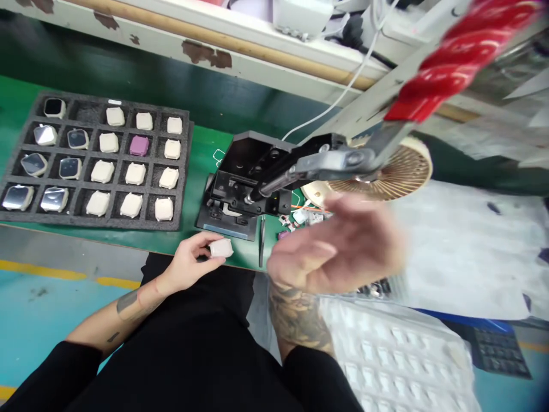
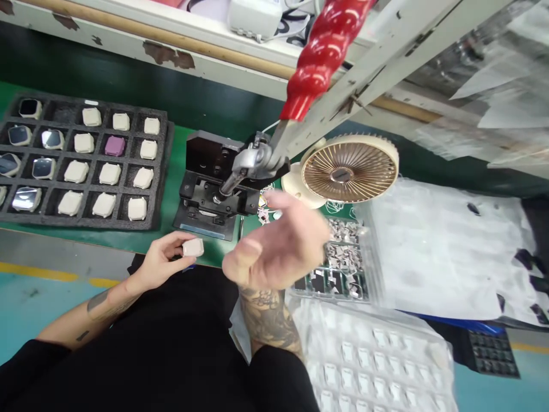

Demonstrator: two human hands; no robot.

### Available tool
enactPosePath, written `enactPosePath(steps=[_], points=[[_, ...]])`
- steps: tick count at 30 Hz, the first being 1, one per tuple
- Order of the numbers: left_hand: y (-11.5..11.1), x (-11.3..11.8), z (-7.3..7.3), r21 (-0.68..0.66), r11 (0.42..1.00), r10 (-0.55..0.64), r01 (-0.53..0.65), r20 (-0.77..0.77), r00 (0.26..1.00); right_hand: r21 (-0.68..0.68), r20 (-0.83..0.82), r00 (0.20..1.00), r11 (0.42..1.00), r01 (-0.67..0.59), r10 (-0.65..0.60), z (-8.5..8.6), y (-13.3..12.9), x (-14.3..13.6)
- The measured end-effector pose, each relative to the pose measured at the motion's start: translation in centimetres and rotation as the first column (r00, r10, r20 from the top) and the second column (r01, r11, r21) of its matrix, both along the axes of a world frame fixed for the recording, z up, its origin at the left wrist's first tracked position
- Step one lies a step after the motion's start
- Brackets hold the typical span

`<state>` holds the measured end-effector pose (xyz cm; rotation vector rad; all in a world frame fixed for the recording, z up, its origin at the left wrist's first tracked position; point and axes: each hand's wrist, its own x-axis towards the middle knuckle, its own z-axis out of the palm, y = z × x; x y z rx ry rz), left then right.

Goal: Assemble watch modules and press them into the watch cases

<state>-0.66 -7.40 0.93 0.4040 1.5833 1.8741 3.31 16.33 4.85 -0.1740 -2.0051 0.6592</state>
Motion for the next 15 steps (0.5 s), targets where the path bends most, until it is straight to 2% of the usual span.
enactPosePath(steps=[2,3,5,7,10,12,15], points=[[-0.6,-0.2,0.3,-0.021,0.999,-0.034,0.033,-0.077,0.996,-0.003,-0.119,0.992,1.000,-0.030,0.030,-1.3,-2.5,1.0],[-0.9,-0.3,0.3,-0.025,0.999,-0.044,0.042,-0.116,0.992,-0.005,-0.093,0.994,0.998,-0.062,0.061,-2.0,-3.5,1.5],[-1.2,-0.5,0.4,-0.026,0.998,-0.055,0.051,-0.201,0.978,-0.013,0.123,0.984,0.992,-0.126,0.126,-3.4,-4.7,2.1],[-1.1,-0.8,0.6,-0.023,0.998,-0.057,0.053,-0.294,0.954,-0.004,0.369,0.918,0.988,-0.153,0.144,-4.7,-4.8,2.0],[-0.6,-1.0,1.2,-0.011,0.998,-0.066,0.068,-0.416,0.907,0.006,0.583,0.796,0.979,-0.202,0.161,-6.0,-3.7,0.5],[-0.4,-0.9,1.7,-0.006,0.998,-0.051,0.055,-0.485,0.873,-0.004,0.632,0.755,0.976,-0.219,0.172,-6.5,-3.1,-0.8],[-0.8,-0.5,2.2,-0.032,0.998,0.022,-0.051,-0.598,0.801,-0.056,0.581,0.798,0.986,-0.157,0.160,-6.3,-3.3,-1.5]])
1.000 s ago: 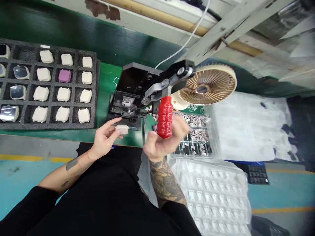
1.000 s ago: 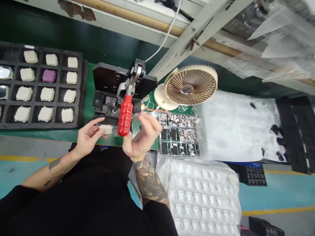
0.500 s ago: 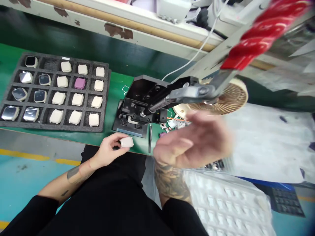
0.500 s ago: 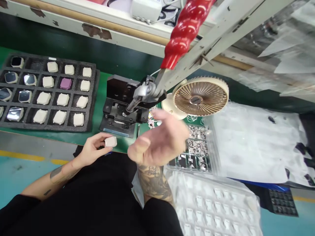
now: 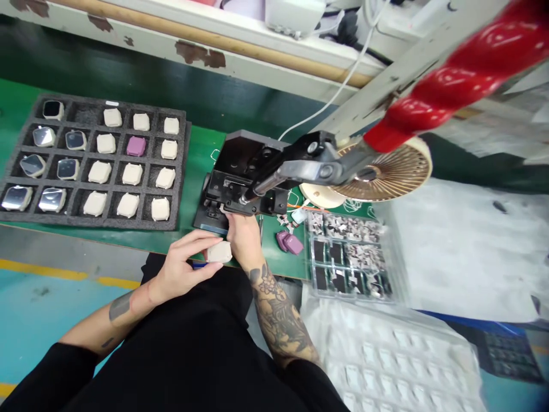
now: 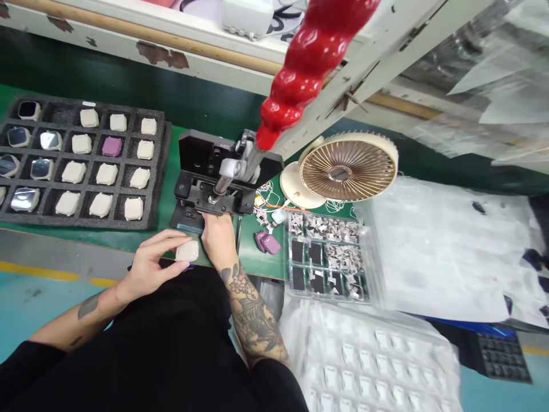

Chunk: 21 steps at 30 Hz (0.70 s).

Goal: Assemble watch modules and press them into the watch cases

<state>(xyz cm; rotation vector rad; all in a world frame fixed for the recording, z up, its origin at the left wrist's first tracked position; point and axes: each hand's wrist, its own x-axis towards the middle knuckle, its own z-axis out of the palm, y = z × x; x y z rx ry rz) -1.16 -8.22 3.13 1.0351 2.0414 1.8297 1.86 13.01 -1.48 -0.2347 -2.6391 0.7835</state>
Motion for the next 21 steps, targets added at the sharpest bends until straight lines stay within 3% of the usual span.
enactPosePath(steps=[3,5,9,13,15,17,18,21], points=[[-0.3,0.2,-0.2,-0.114,0.983,0.120,-0.142,-0.179,0.976,-0.130,-0.103,0.994,0.991,0.033,-0.047,0.9,-1.2,1.5],[0.3,-0.2,-0.6,-0.216,0.954,0.132,-0.207,-0.315,0.940,-0.196,-0.172,0.983,0.980,0.025,-0.059,1.6,-1.9,3.3],[3.6,-2.4,-1.2,-0.435,0.872,0.000,-0.227,-0.462,0.887,-0.212,-0.251,0.960,0.975,0.071,-0.124,2.8,-1.8,6.3],[7.1,-4.6,-0.7,-0.673,0.718,-0.173,-0.178,-0.420,0.891,-0.173,-0.276,0.942,0.974,0.146,-0.191,3.5,-0.5,7.8],[7.7,-5.1,-0.1,-0.722,0.675,-0.210,-0.151,-0.384,0.899,-0.158,-0.278,0.939,0.974,0.164,-0.203,3.6,0.1,8.2],[7.3,-5.0,0.6,-0.712,0.687,-0.204,-0.144,-0.380,0.902,-0.132,-0.289,0.937,0.978,0.163,-0.195,3.7,0.2,8.4],[6.8,-4.6,1.0,-0.677,0.726,-0.194,-0.121,-0.370,0.909,-0.110,-0.307,0.934,0.982,0.154,-0.181,3.7,0.2,8.3],[5.0,-2.7,1.8,-0.390,0.917,-0.163,0.079,-0.186,0.969,-0.023,-0.396,0.915,0.997,0.080,-0.082,3.5,-0.6,7.6]])
